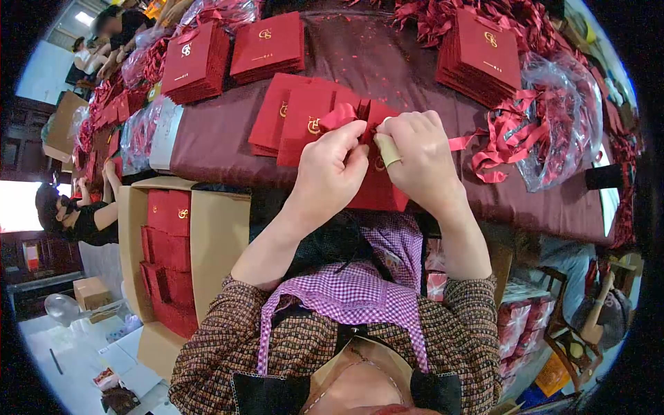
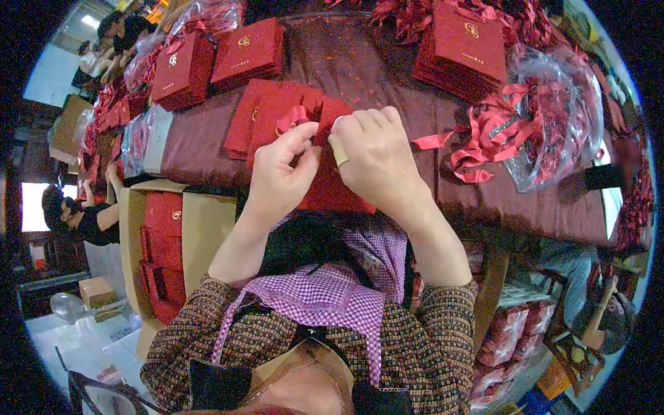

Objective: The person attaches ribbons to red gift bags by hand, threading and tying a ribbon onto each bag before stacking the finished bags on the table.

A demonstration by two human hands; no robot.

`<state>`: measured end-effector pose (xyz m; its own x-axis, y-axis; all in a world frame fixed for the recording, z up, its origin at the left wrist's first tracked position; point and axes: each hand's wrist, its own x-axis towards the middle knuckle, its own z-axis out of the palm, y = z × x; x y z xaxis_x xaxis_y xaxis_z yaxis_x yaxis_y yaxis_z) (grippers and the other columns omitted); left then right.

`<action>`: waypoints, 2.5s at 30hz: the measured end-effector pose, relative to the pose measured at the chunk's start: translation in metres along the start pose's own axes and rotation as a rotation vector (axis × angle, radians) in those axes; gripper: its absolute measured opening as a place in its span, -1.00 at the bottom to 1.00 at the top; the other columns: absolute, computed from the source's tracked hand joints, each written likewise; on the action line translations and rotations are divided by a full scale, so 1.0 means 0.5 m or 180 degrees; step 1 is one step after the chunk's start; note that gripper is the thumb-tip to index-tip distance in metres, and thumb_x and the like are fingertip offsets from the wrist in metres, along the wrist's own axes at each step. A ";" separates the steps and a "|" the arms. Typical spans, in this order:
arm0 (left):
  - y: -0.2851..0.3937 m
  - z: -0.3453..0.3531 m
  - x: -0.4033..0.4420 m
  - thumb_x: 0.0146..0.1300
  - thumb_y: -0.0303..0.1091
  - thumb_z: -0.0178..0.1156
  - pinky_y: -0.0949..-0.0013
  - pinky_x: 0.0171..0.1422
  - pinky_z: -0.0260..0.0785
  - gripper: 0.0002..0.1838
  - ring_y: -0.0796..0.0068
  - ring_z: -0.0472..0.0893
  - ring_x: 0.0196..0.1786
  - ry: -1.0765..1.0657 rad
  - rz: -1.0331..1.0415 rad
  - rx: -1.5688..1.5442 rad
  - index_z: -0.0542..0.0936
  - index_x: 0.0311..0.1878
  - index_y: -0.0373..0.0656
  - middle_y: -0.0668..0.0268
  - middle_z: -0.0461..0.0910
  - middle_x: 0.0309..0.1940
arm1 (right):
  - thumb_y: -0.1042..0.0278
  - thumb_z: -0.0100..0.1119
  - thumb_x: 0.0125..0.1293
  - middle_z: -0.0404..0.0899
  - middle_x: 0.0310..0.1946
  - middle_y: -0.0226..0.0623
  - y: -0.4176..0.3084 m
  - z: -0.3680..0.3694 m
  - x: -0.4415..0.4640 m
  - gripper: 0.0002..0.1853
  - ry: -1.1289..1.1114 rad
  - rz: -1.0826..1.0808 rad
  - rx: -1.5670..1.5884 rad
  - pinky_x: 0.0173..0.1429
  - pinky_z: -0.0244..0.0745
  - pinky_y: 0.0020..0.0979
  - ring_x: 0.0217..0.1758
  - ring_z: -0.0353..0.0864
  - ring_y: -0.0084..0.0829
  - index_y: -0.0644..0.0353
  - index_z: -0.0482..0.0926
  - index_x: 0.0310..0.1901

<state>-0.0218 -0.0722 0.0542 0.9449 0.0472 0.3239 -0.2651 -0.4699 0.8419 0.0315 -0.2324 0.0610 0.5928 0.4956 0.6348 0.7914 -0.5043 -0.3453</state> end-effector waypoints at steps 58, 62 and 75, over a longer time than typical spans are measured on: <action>-0.072 -0.057 0.073 0.43 -0.36 -0.01 0.65 -0.40 0.29 -0.82 0.78 0.40 -0.48 0.0455 -0.1066 -0.1289 0.53 -0.23 -0.22 0.44 0.52 -0.46 | 0.63 0.19 0.16 0.48 -0.33 -0.23 0.101 -0.077 -0.003 -0.88 -0.0910 0.0233 0.1530 -0.10 0.47 -0.38 -0.20 0.53 -0.26 0.29 0.48 -0.28; -0.097 -0.060 0.074 0.43 -0.39 -0.03 0.58 -0.32 0.33 -0.81 0.72 0.46 -0.42 0.0585 -0.0747 -0.0501 0.52 -0.24 -0.25 0.41 0.54 -0.45 | 0.57 0.18 0.23 0.50 -0.33 -0.23 0.113 -0.064 0.004 -0.93 -0.1007 0.0410 0.1491 -0.09 0.45 -0.39 -0.22 0.53 -0.27 0.29 0.49 -0.27; -0.042 -0.077 0.018 0.15 -0.42 0.30 0.32 -0.17 0.38 -0.84 0.21 0.53 -0.30 0.0207 0.0402 0.0381 0.53 -0.42 -0.27 0.18 0.52 -0.38 | 0.56 0.18 0.25 0.54 -0.32 -0.34 0.146 -0.058 0.003 -0.93 -0.1088 0.0708 0.1802 -0.03 0.44 -0.46 -0.19 0.53 -0.45 0.32 0.50 -0.26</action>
<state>-0.0150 -0.0279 0.0559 0.8901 0.0364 0.4542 -0.3523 -0.5772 0.7367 0.0857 -0.2890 0.0567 0.6901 0.6648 0.2861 0.5466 -0.2195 -0.8081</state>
